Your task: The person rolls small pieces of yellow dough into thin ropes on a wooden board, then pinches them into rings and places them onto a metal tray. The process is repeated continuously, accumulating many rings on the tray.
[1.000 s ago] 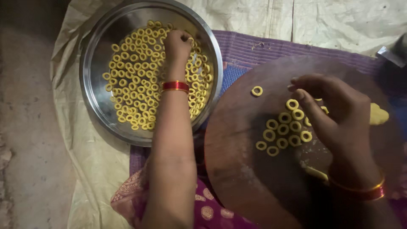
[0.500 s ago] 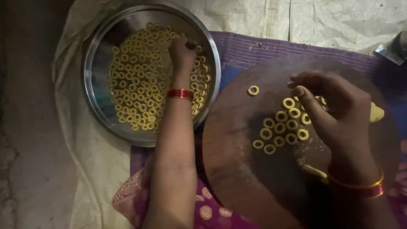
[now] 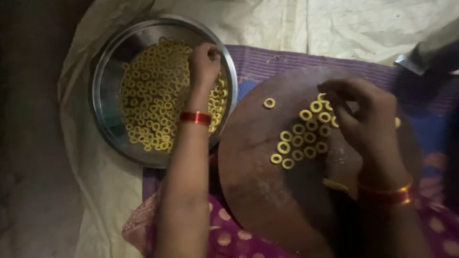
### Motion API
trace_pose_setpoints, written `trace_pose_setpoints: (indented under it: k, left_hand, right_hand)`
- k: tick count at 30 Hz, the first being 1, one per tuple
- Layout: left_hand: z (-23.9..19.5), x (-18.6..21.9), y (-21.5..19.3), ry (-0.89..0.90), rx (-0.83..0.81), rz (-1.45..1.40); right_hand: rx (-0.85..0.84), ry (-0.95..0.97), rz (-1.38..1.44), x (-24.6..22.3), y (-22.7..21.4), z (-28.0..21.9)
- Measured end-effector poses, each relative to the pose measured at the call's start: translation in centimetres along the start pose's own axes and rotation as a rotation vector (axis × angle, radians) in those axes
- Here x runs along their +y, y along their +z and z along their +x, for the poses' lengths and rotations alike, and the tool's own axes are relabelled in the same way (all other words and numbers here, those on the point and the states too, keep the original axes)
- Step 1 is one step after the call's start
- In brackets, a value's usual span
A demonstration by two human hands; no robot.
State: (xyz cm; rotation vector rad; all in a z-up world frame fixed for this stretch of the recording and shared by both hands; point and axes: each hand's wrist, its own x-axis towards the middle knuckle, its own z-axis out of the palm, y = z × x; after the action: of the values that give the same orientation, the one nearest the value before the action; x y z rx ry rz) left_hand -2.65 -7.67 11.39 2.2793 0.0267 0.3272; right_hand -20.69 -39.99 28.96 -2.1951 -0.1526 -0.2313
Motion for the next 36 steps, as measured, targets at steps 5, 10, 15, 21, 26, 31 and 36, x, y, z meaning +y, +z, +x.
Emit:
trace_pose_setpoints:
  k: [5, 10, 15, 21, 26, 31, 36]
  left_hand:
    - [-2.0, 10.3, -2.9, 0.101, -0.079, -0.076]
    - [-7.2, 18.9, -1.4, 0.184, -0.319, -0.014]
    - [-11.9, 21.2, -0.1, 0.391, -0.334, 0.092]
    - [-13.3, 20.0, 1.5, 0.552, -0.236, -0.019]
    - [-13.2, 21.0, 1.4, 0.477, -0.316, 0.061]
    - [-10.9, 22.3, -1.4, 0.181, -0.543, -0.111]
    - [-9.7, 23.6, -4.1, 0.146, -0.598, -0.181]
  right_hand:
    - [-0.006, -0.056, -0.304, 2.8, -0.2, 0.3]
    - [-0.078, -0.138, -0.352, 4.8, 0.4, 0.7]
    - [-0.141, -0.18, -0.293, 4.4, 0.6, 0.3]
    - [-0.168, -0.23, -0.237, 3.5, 0.0, 0.6]
    - [-0.142, -0.24, -0.233, 3.1, -0.4, 1.0]
    - [-0.037, 0.02, -0.088, 2.5, -1.3, 0.8]
    - [-0.004, 0.09, -0.042, 2.6, -1.6, 0.8]
